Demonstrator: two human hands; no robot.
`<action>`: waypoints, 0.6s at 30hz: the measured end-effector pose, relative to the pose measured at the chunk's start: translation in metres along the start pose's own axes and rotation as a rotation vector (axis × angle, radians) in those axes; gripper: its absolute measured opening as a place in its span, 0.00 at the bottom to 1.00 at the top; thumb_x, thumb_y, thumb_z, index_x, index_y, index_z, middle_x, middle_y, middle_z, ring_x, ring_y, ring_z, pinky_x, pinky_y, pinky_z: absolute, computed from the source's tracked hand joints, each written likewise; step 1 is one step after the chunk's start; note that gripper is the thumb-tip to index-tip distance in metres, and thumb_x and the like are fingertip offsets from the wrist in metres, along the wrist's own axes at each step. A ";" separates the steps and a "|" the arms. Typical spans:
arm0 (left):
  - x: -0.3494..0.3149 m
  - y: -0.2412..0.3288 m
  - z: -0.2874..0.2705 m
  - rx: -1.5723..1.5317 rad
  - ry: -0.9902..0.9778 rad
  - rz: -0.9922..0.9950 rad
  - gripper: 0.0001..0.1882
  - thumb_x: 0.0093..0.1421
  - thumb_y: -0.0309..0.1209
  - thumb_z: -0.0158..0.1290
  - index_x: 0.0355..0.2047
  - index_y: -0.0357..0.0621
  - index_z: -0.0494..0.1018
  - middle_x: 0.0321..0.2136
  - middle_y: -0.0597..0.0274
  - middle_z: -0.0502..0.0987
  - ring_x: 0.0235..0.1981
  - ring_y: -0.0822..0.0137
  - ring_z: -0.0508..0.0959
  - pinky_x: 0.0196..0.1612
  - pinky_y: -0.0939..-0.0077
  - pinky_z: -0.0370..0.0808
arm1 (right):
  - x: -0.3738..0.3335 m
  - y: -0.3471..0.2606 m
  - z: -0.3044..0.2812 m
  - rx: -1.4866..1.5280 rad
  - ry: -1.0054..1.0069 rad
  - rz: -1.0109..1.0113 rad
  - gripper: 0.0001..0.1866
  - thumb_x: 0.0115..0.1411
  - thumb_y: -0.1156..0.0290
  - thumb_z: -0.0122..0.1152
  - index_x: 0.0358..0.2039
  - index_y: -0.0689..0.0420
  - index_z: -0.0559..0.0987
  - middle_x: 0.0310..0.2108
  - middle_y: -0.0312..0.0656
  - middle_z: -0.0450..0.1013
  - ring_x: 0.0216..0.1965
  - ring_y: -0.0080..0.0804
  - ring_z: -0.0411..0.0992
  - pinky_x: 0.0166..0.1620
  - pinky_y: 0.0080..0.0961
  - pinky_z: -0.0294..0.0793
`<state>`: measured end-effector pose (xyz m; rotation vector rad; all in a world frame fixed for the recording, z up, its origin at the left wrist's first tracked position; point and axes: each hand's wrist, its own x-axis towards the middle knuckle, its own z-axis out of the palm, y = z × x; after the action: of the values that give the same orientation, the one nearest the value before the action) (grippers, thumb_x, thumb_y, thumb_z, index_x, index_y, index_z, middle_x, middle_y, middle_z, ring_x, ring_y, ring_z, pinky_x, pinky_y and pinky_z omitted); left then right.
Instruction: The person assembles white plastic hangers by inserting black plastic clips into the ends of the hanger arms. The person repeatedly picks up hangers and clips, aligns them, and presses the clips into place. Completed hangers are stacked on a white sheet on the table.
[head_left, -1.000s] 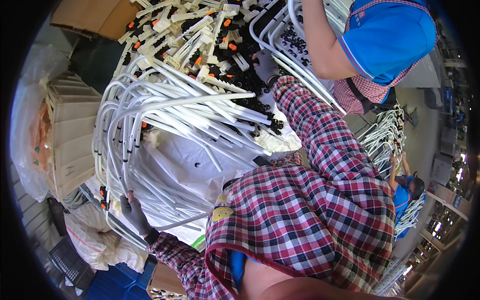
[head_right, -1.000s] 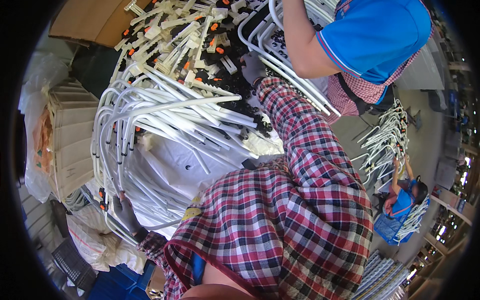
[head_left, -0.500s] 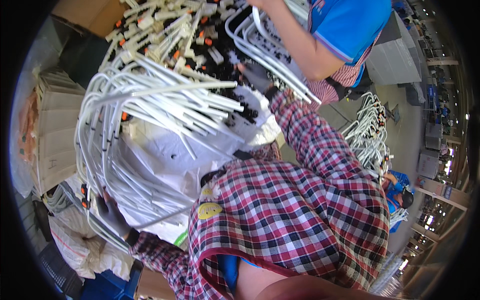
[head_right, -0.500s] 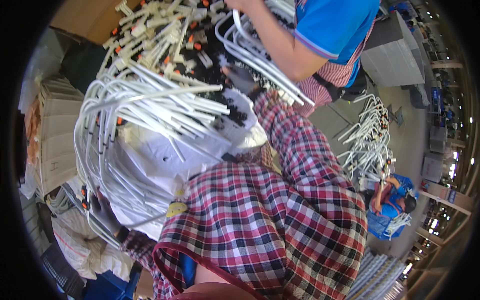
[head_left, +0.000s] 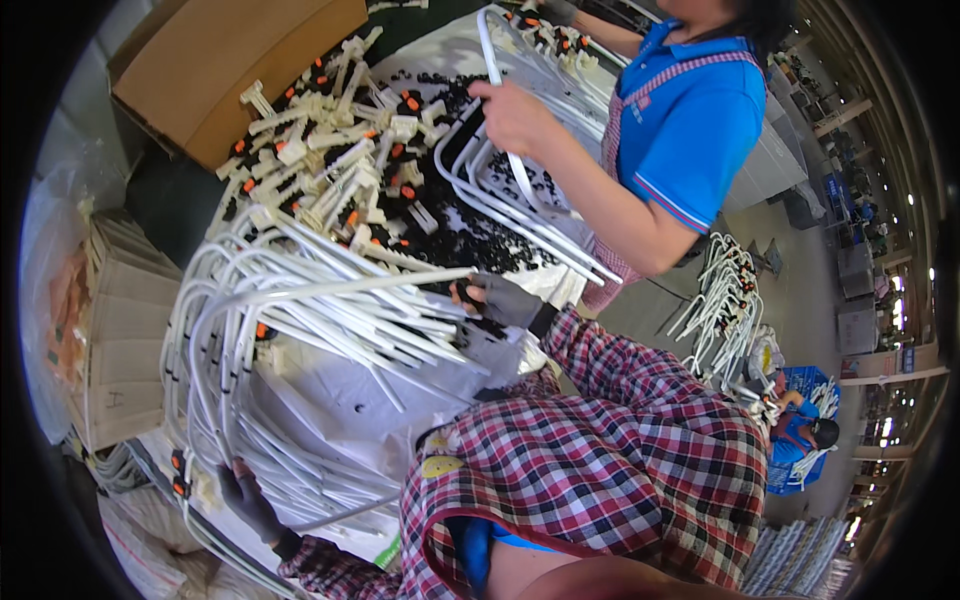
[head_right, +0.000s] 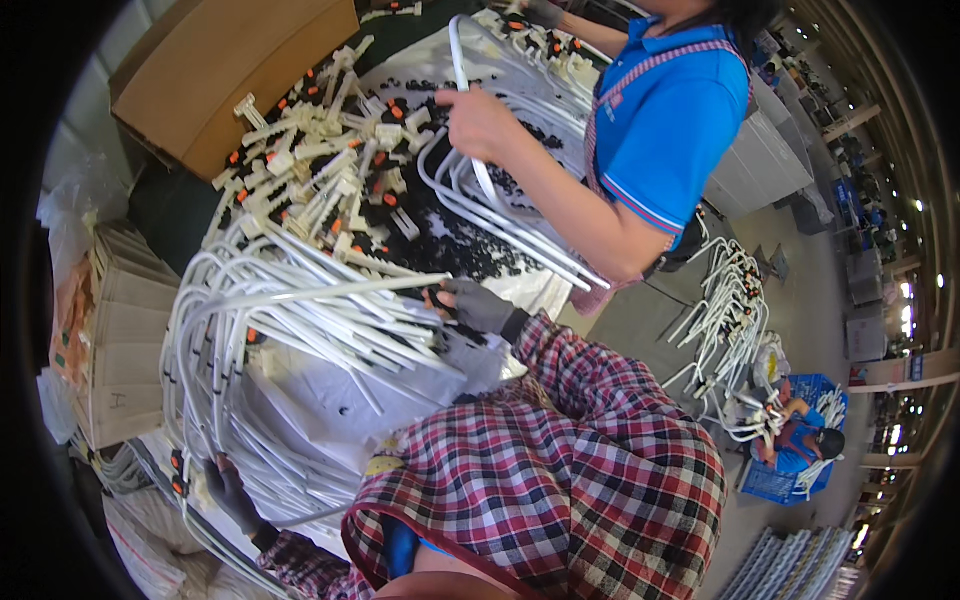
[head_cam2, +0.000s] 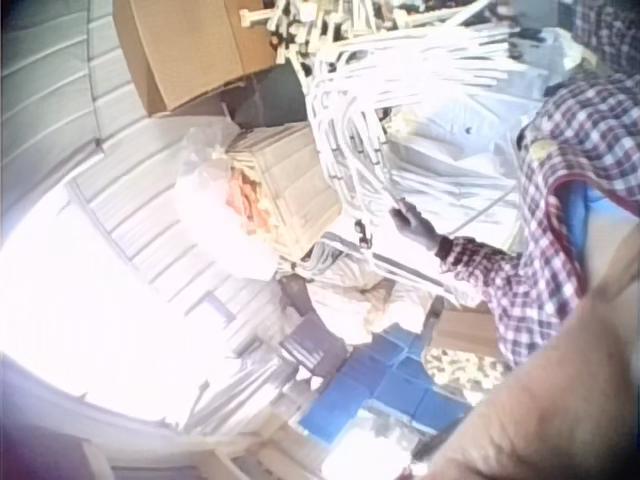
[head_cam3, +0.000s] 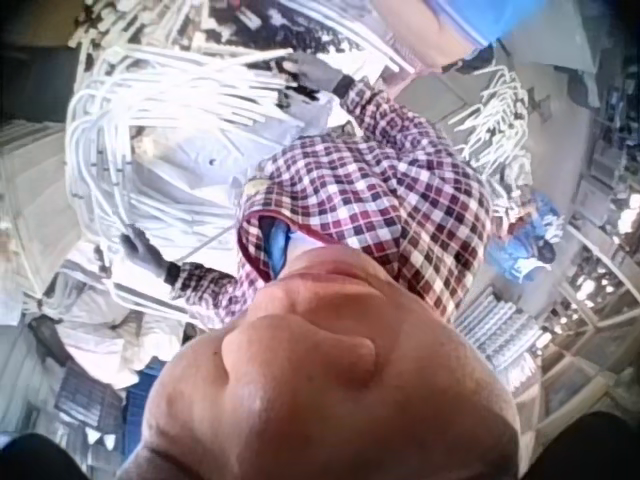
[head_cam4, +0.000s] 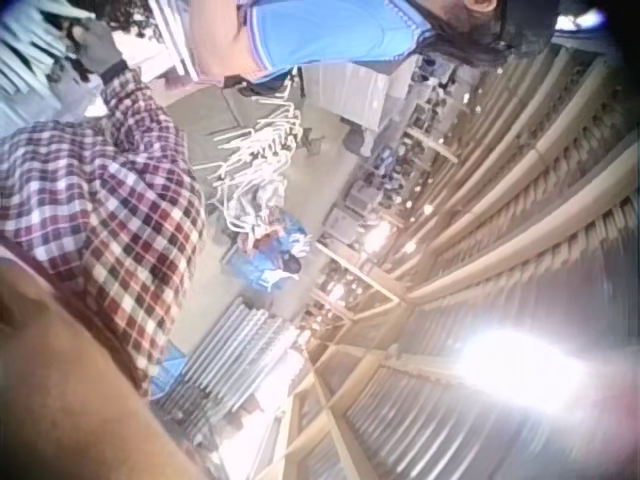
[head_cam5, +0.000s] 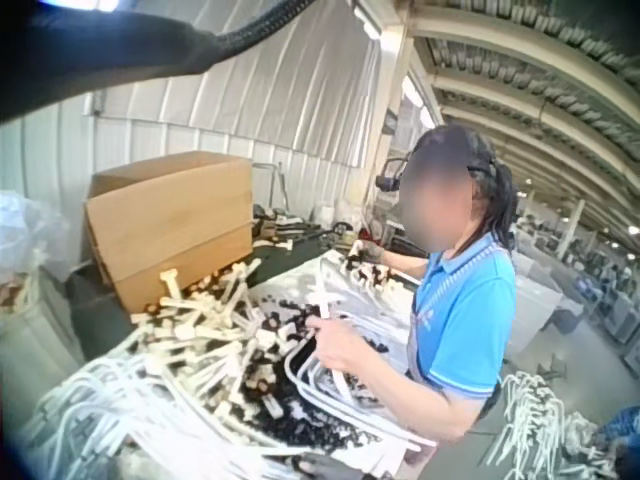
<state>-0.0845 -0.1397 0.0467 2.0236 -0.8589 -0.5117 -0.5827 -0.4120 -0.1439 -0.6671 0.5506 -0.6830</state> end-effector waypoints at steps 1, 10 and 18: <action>0.002 -0.001 0.007 0.062 0.086 0.181 0.22 0.69 0.37 0.50 0.52 0.26 0.70 0.35 0.58 0.76 0.35 0.72 0.71 0.40 0.78 0.69 | -0.006 -0.002 0.000 0.028 0.021 0.033 0.19 0.66 0.61 0.59 0.53 0.58 0.72 0.41 0.34 0.71 0.35 0.16 0.69 0.40 0.12 0.72; 0.013 -0.006 -0.001 0.111 -0.023 0.087 0.23 0.70 0.32 0.48 0.56 0.22 0.64 0.48 0.46 0.75 0.46 0.64 0.73 0.53 0.74 0.69 | -0.035 0.009 -0.023 0.366 0.211 -0.013 0.14 0.70 0.66 0.52 0.53 0.57 0.71 0.42 0.40 0.72 0.33 0.20 0.71 0.39 0.18 0.77; 0.011 -0.017 -0.015 0.064 0.047 0.038 0.30 0.68 0.36 0.52 0.61 0.23 0.59 0.51 0.52 0.72 0.44 0.68 0.71 0.47 0.79 0.70 | -0.042 -0.055 -0.011 -0.497 0.007 0.077 0.14 0.66 0.64 0.58 0.45 0.61 0.75 0.39 0.38 0.77 0.37 0.22 0.73 0.46 0.24 0.74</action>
<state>-0.0612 -0.1320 0.0404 2.0648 -0.8933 -0.4182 -0.6382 -0.4185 -0.1017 -1.1005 0.7581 -0.4764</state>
